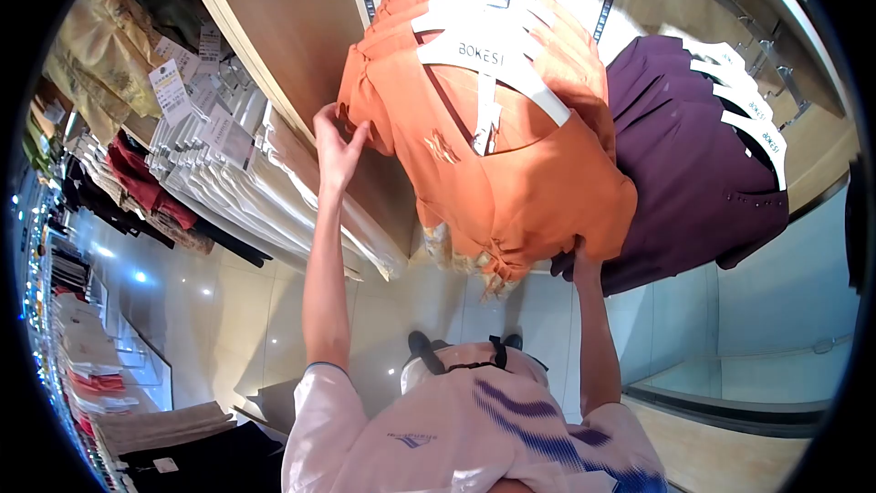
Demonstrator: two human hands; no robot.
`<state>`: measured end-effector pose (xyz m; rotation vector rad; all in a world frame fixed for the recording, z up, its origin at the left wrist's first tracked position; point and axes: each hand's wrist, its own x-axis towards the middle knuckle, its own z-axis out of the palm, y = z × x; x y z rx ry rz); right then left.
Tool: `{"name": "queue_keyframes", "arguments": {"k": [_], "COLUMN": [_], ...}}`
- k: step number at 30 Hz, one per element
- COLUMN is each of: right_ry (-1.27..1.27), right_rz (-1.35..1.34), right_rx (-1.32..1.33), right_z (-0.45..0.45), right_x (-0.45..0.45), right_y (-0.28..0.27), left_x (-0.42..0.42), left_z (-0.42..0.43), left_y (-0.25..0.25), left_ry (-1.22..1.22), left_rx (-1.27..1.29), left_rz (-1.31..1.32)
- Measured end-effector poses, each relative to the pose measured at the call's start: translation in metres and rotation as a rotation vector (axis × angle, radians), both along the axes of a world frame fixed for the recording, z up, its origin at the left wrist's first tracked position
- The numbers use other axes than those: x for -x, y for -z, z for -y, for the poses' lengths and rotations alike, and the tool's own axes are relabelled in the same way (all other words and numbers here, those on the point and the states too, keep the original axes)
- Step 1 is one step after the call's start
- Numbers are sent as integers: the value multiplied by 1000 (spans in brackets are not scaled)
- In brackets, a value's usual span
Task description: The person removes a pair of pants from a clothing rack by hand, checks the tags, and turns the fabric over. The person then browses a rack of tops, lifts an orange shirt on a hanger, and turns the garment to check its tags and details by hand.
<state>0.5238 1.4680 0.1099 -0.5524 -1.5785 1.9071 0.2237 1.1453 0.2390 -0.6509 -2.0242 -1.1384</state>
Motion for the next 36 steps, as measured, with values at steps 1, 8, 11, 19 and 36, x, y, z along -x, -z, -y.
{"name": "queue_keyframes", "arguments": {"k": [1, 8, 11, 19, 36], "right_ry": [6, 133, 206, 267, 59], "right_rz": [21, -45, 43, 196, 122], "right_rx": [-33, 45, 1, -356, -1170], "right_z": [1, -25, -23, 53, 261], "right_x": [2, 18, 18, -28, 72], "right_y": [-6, 21, 14, 5, -196], "left_x": [4, 16, -29, -127, -163], "left_z": [-2, 11, 18, 2, 40], "left_y": [0, 20, 2, 3, 17], "left_ry": [177, 477, 598, 235, 605], "left_rx": [-143, -139, -171, -15, 108], "left_rz": [361, 623, 687, -87, -214]}}
